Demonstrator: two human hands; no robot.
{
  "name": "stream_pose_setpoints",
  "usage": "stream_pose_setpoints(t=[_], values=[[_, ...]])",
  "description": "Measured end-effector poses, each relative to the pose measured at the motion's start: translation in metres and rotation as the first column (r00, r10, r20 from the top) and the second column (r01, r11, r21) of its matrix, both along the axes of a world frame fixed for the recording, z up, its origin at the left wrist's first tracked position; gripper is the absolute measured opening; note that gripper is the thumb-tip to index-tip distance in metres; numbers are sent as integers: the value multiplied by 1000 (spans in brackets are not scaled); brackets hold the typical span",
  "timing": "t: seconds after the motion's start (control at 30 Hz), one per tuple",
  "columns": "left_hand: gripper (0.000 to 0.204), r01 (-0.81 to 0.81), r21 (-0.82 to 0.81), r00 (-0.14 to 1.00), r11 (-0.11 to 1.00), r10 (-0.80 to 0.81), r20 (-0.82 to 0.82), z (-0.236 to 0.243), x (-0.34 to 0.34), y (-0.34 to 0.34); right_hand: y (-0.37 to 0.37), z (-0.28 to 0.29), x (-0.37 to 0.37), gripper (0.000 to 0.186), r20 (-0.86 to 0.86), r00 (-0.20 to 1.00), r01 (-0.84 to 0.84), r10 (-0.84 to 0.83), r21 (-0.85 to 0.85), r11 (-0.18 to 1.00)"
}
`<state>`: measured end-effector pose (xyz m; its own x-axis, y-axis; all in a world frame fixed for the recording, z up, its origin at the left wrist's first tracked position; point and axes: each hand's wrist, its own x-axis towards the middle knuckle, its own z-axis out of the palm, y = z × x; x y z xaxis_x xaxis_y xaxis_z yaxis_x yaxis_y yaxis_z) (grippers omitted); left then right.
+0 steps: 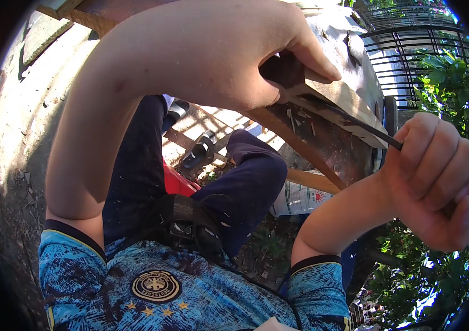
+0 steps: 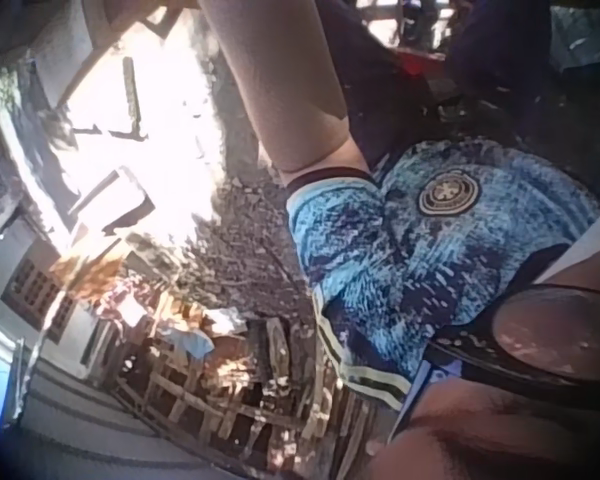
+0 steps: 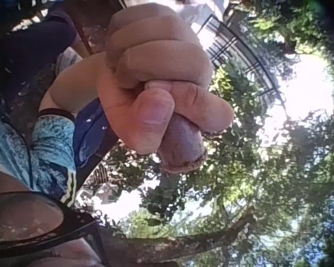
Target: Chisel wood into a specific shape
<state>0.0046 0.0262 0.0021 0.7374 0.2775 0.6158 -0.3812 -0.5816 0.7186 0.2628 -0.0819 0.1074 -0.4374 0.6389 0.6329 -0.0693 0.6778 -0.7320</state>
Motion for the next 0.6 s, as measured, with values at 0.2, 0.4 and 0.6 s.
stream_pose_setpoints(t=[0.2,0.4,0.6], values=[[54,46,-103,995,994,-55,-85,5,-4,2,-3,-3,-8,11,-49,996,73,-71,46,996],[54,-2,-259,801,966,-153,-579,65,1,8,-25,-16,-26,16,-201,965,219,-167,274,936],[57,-204,22,902,979,197,-384,34,10,-8,-17,-12,-14,22,-114,985,151,-129,210,966]])
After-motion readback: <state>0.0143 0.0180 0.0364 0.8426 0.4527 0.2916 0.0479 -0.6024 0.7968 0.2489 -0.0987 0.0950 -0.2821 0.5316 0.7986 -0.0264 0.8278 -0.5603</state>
